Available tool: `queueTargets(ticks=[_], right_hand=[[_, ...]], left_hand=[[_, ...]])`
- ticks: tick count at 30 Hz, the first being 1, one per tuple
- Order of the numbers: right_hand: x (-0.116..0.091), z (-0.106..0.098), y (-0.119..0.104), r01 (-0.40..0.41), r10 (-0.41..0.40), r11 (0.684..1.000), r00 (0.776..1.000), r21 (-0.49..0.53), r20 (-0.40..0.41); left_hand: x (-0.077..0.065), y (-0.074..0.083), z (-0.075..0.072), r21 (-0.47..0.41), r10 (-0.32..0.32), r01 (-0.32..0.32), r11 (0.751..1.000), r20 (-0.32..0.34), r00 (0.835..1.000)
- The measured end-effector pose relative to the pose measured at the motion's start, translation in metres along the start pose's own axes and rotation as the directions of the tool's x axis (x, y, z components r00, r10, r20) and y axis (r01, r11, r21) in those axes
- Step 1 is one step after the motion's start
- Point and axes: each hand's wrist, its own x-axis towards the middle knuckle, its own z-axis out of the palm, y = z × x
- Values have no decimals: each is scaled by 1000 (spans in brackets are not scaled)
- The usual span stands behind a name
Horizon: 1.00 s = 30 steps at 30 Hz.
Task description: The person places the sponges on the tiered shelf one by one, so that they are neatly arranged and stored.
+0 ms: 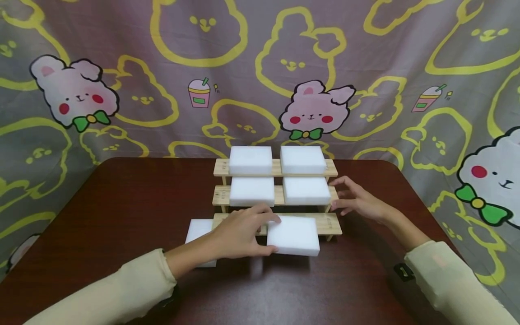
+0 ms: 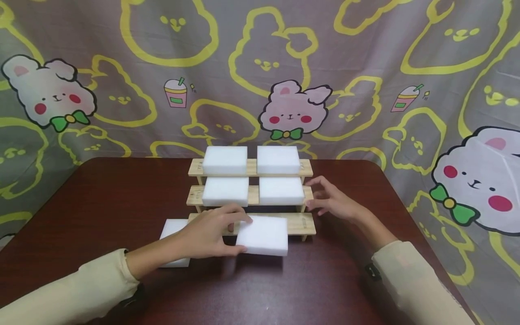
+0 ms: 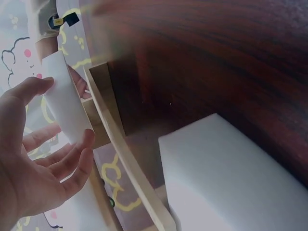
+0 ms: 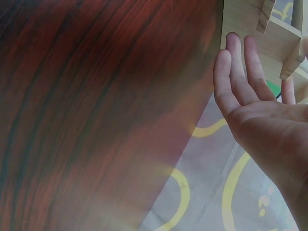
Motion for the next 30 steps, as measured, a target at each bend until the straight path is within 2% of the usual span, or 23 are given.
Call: queueTargets(ticks=[16,30], right_hand=[[-1,0,0,1,-1,1000,1000,-5,2],[0,0,0,-2,2,1000,1000,0,-3]], left_hand=[[18,7,18,98,-25,30,995,-47,999],[23,7,26,162,31,-23,987,-47,998]])
